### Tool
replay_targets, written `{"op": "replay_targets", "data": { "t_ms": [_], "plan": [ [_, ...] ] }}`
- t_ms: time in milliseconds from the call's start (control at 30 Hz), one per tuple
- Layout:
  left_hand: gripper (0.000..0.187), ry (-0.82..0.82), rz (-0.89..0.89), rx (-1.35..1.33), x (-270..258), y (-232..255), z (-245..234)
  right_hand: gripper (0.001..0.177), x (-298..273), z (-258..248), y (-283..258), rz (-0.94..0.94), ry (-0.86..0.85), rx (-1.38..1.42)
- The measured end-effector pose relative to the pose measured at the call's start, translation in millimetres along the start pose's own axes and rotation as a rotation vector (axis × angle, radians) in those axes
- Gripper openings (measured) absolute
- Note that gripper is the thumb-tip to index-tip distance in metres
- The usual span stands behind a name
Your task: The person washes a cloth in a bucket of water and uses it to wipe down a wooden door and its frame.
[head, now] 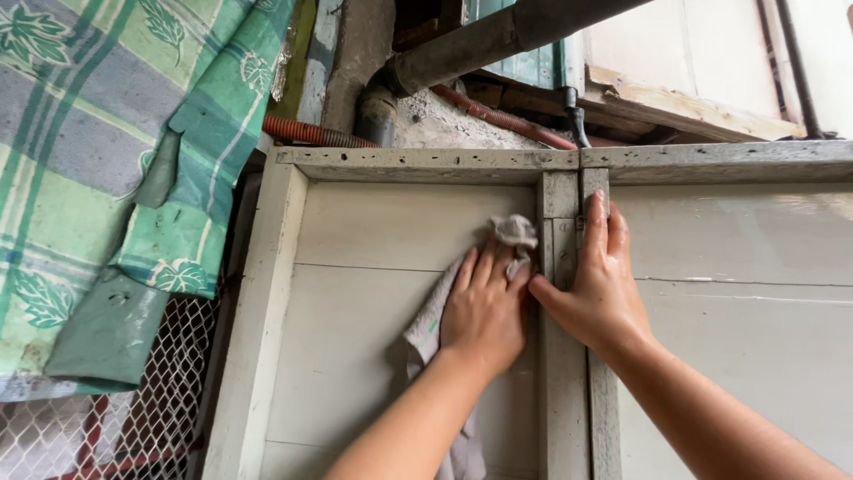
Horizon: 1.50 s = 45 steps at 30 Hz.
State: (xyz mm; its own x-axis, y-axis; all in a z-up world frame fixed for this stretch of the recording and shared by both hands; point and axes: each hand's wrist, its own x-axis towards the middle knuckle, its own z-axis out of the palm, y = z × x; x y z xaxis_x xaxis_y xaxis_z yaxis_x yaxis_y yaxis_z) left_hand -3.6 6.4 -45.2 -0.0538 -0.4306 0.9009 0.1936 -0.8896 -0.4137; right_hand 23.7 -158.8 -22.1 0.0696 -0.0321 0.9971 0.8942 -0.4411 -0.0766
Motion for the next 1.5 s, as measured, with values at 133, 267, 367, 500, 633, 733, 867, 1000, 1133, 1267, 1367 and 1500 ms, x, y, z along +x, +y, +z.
{"op": "replay_targets", "data": {
  "t_ms": [133, 267, 367, 500, 633, 733, 867, 1000, 1133, 1267, 1367, 1500],
  "plan": [
    [0.048, -0.013, 0.225, -0.142, -16.8, -33.8, -15.8, 0.128, -1.2, 1.3, -1.1, -0.033, 0.025, -0.036],
    [0.052, -0.162, 0.044, 0.074, -12.9, -101.2, -46.4, 0.129, -0.7, -1.6, -3.7, 0.034, -0.021, -0.035],
    [0.056, -0.104, -0.200, 0.121, 2.5, -118.3, -42.0, 0.129, -2.3, -0.9, -6.3, 0.017, 0.011, -0.065],
    [0.058, 0.093, -0.376, 0.183, 24.2, -97.1, -15.4, 0.129, -2.7, 1.4, -5.2, 0.030, 0.014, -0.079],
    [0.058, 0.017, -0.330, 0.080, 35.8, -57.6, -0.5, 0.130, -1.7, 5.1, -1.6, 0.033, 0.033, -0.083],
    [0.051, -0.016, -0.222, -0.001, 32.3, -14.3, 12.2, 0.130, -0.9, 6.6, 1.9, 0.010, 0.051, -0.056],
    [0.055, 0.015, 0.145, -0.004, 5.3, -28.5, 7.4, 0.129, 1.6, 6.4, 4.1, -0.045, 0.070, -0.045],
    [0.045, -0.049, 0.257, -0.058, -3.5, -93.4, -27.3, 0.127, -0.2, 6.1, 1.7, -0.033, 0.067, -0.077],
    [0.062, -0.010, -0.127, 0.022, 13.8, -101.0, -36.4, 0.128, 1.0, 4.4, 1.5, 0.050, 0.027, -0.072],
    [0.062, 0.158, -0.252, 0.076, 27.9, -62.0, -11.7, 0.128, 1.2, 7.4, 5.4, -0.004, 0.064, -0.100],
    [0.060, 0.083, -0.207, -0.053, 26.9, -31.1, 2.1, 0.129, 2.1, 8.3, 7.5, 0.000, 0.074, -0.097],
    [0.057, 0.013, -0.057, 0.006, 9.0, -10.9, 6.4, 0.130, 2.2, 6.0, 6.1, 0.026, 0.039, -0.086]
  ]
}}
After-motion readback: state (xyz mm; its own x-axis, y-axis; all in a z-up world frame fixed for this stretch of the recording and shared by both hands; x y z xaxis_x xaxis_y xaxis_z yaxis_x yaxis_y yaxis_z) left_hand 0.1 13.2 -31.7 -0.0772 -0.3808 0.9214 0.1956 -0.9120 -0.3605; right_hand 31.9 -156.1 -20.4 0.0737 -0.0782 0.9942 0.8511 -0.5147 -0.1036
